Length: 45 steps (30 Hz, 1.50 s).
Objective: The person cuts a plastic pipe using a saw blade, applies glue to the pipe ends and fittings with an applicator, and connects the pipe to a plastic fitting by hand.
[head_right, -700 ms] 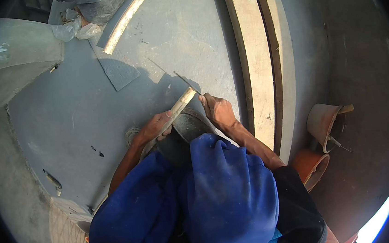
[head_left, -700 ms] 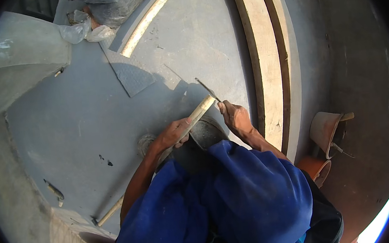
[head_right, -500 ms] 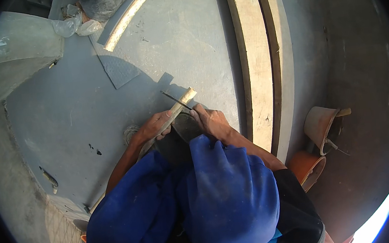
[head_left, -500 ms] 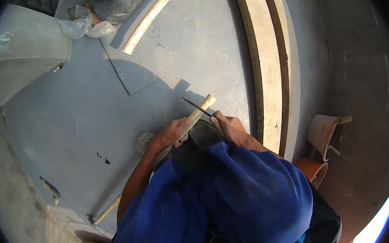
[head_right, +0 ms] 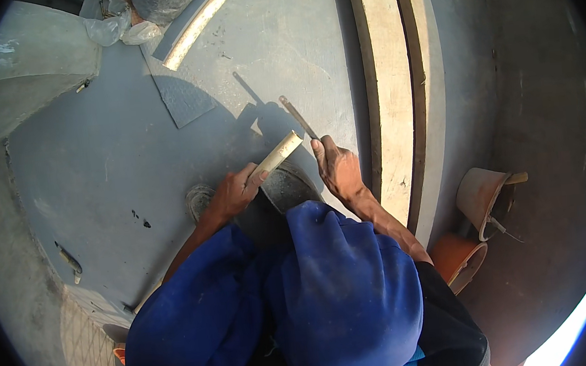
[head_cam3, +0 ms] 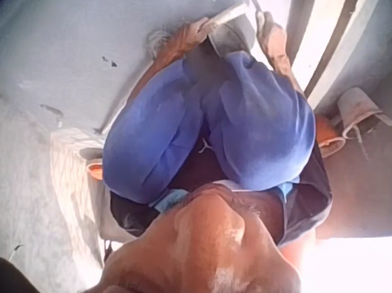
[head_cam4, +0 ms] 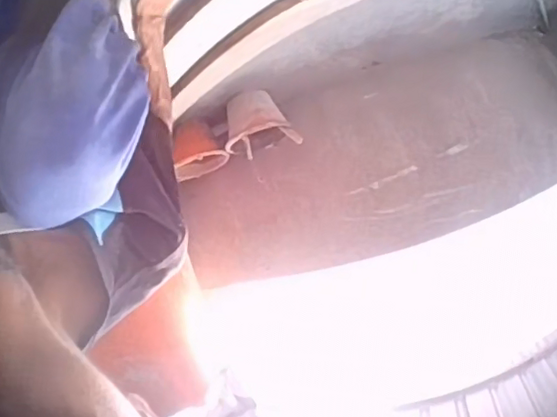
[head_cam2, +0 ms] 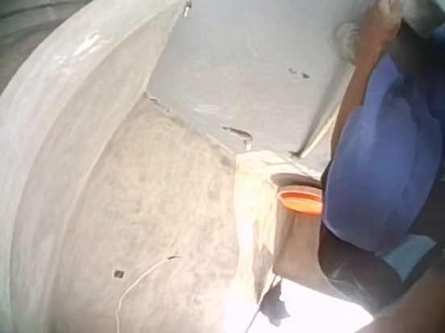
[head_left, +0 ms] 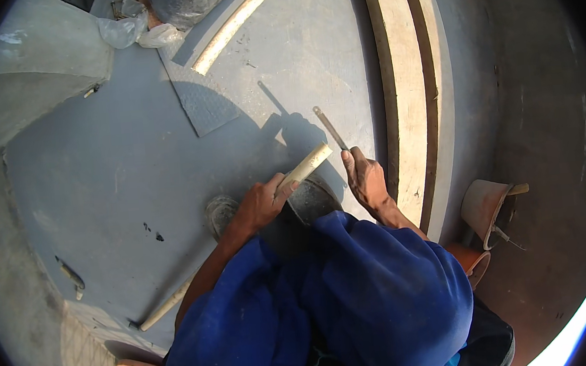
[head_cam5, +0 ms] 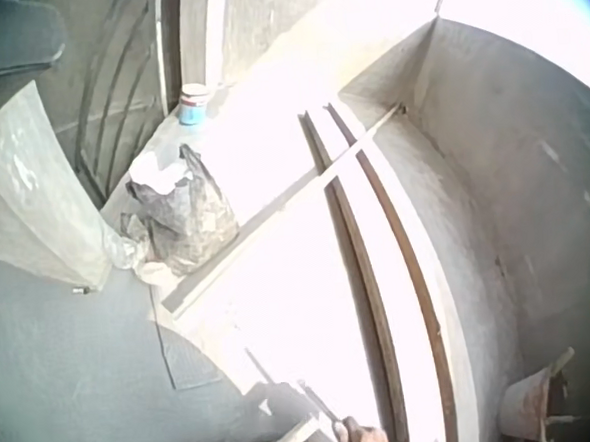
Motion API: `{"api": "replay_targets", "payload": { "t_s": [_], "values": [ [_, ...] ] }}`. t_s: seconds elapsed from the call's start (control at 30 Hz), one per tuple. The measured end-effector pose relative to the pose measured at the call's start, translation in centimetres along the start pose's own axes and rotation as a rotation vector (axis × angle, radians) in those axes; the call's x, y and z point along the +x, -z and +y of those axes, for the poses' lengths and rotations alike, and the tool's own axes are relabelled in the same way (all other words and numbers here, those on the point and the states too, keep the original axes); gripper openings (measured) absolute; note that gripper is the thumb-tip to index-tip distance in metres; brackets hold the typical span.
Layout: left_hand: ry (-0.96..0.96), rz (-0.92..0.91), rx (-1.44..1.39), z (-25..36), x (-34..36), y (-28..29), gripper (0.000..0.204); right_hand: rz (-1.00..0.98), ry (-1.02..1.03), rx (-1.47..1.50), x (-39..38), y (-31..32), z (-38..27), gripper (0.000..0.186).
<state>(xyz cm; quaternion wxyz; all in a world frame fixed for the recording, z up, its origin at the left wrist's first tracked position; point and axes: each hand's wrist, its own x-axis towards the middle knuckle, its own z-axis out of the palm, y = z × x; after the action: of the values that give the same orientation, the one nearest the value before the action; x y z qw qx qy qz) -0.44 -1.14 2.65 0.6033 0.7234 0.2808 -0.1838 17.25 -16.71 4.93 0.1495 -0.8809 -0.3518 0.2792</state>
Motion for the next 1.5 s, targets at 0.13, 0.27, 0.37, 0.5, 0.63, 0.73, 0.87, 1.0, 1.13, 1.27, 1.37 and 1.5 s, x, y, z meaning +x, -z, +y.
{"api": "replay_targets", "payload": {
  "t_s": [0.13, 0.27, 0.37, 0.5, 0.63, 0.73, 0.87, 1.0, 1.13, 1.27, 1.37, 1.5],
  "values": [
    [-0.102, 0.119, -0.003, -0.2, -0.1, -0.6, 0.037, -0.026, 0.032, -0.144, -0.6, -1.1, -0.8, 0.036],
    [-0.198, 0.196, -0.119, 0.4, 0.3, -0.9, 0.034, 0.056, 0.034, 0.126, -1.3, 0.1, -1.3, 0.033],
    [-0.297, 0.229, -0.042, 0.5, 1.1, -1.4, 0.035, -0.093, 0.169, 0.062, -2.0, -2.1, 0.0, 0.039],
    [-0.209, 0.193, 0.016, 0.3, 0.8, -1.7, 0.035, 0.050, -0.005, 0.129, 0.1, -0.9, 0.9, 0.041],
    [-0.313, 0.371, 0.081, 0.3, 0.4, -2.6, 0.034, -0.007, 0.178, -0.044, -1.1, -2.1, -0.3, 0.035],
    [-0.307, 0.404, 0.115, 0.7, 0.2, -2.8, 0.034, 0.100, -0.022, 0.109, 0.7, -0.8, 1.1, 0.039],
    [-0.302, 0.389, 0.158, 2.0, 0.5, -3.1, 0.035, 0.084, 0.187, -0.069, -1.7, -2.3, 1.0, 0.037],
    [-0.332, 0.448, 0.249, 0.4, 0.5, -3.2, 0.036, 0.183, -0.002, 0.241, -0.1, -1.0, 0.8, 0.037],
    [-0.356, 0.418, 0.236, 0.3, 0.4, -3.7, 0.037, 0.036, 0.202, 0.158, -1.3, -2.6, 0.3, 0.040],
    [-0.410, 0.467, 0.277, 0.0, 1.5, -4.1, 0.038, 0.162, 0.240, 0.310, -2.3, -1.7, 0.7, 0.035],
    [-0.342, 0.477, 0.284, -0.9, 1.3, -3.7, 0.040, 0.065, 0.341, 0.087, -2.1, -3.1, 0.6, 0.031],
    [-0.273, 0.429, 0.252, -0.5, 1.6, -3.1, 0.038, 0.111, 0.145, 0.226, -1.3, -1.1, 0.9, 0.026]
  ]
}}
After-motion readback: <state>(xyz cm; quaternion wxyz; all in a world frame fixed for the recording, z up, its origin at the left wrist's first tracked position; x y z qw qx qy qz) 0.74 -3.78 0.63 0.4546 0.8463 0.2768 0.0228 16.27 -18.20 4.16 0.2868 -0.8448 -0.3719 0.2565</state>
